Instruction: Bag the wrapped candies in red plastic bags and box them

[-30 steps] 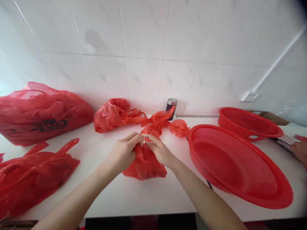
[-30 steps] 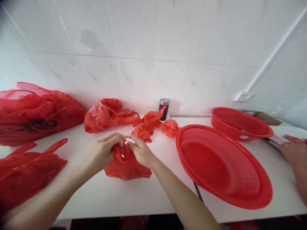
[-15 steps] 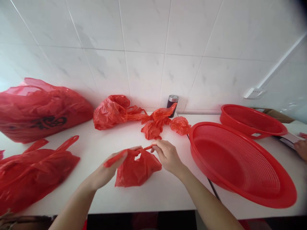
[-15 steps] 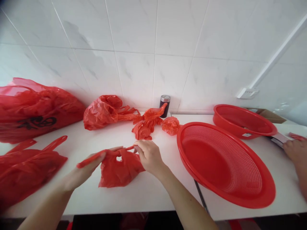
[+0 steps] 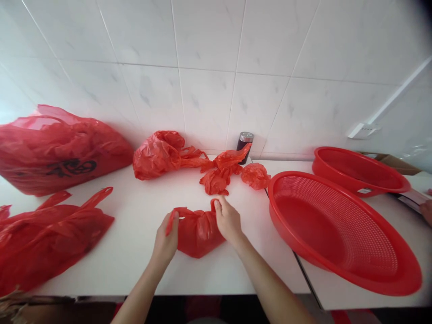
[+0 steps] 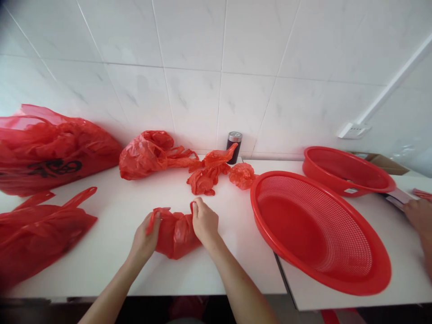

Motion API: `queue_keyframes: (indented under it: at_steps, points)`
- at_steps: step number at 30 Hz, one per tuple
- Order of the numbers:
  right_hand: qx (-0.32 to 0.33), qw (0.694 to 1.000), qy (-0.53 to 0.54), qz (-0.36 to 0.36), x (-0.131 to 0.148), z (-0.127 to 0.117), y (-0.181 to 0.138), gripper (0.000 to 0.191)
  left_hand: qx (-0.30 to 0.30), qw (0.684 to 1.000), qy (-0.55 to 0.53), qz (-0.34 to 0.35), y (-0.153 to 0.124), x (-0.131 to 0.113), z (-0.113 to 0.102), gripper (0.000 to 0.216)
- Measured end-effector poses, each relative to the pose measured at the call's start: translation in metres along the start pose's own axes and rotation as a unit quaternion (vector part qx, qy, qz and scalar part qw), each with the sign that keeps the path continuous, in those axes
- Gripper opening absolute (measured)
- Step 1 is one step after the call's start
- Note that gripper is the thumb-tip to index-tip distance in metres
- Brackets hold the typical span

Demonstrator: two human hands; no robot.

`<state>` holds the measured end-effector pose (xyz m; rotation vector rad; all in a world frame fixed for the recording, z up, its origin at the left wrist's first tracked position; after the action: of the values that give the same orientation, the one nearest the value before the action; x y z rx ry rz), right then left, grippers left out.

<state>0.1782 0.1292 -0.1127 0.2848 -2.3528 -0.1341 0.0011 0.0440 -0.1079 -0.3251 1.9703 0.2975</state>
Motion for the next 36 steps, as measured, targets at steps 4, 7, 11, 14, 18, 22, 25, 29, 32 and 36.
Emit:
queue_keyframes:
  at_steps: [4,7,11,14,18,22,25,29,32,36]
  points:
    - [0.023,0.997,-0.067,-0.003,-0.003,0.019,-0.003,0.034,0.038,0.966,0.253,0.037,0.011,0.005,0.006,0.031]
    - [0.010,0.997,-0.078,0.005,-0.012,0.019,0.006,0.033,0.025,0.951,0.307,0.015,0.020,0.015,0.000,0.036]
    - [0.006,0.993,-0.110,0.031,-0.020,0.017,0.023,0.032,0.026,0.933,0.360,0.017,0.033,0.025,-0.004,0.037]
    - [0.005,0.989,-0.137,0.058,-0.025,0.021,0.033,0.032,0.040,0.917,0.397,0.030,0.041,0.030,-0.002,0.032]
    - [0.003,0.982,-0.168,0.084,-0.032,0.031,0.039,0.030,0.043,0.897,0.434,0.070,0.049,0.033,0.002,0.028]
    - [0.002,0.978,-0.185,0.094,-0.036,0.038,0.039,0.028,0.050,0.882,0.454,0.118,0.051,0.035,0.004,0.032]
    - [0.000,0.978,-0.187,0.095,-0.038,0.039,0.038,0.026,0.052,0.874,0.463,0.134,0.048,0.038,0.004,0.033]
    - [-0.006,0.980,-0.174,0.092,-0.042,0.037,0.034,0.030,0.051,0.873,0.464,0.139,0.036,0.044,-0.005,0.033]
    - [-0.019,0.984,-0.150,0.090,-0.044,0.035,0.031,0.034,0.039,0.881,0.455,0.125,0.024,0.051,-0.018,0.033]
    - [-0.038,0.990,-0.109,0.086,-0.045,0.035,0.028,0.034,0.011,0.906,0.416,0.074,0.017,0.062,-0.038,0.029]
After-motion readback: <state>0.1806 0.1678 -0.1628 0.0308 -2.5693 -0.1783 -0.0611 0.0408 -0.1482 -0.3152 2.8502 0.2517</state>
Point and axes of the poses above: each hand's wrist, its own y-axis towards the middle knuckle, its own z-axis out of the palm, x = y × z, the point moved 1 cm from there along y, towards the middle knuckle, and after that the axes turned 6 degrees about z, right-handed, at the moved point
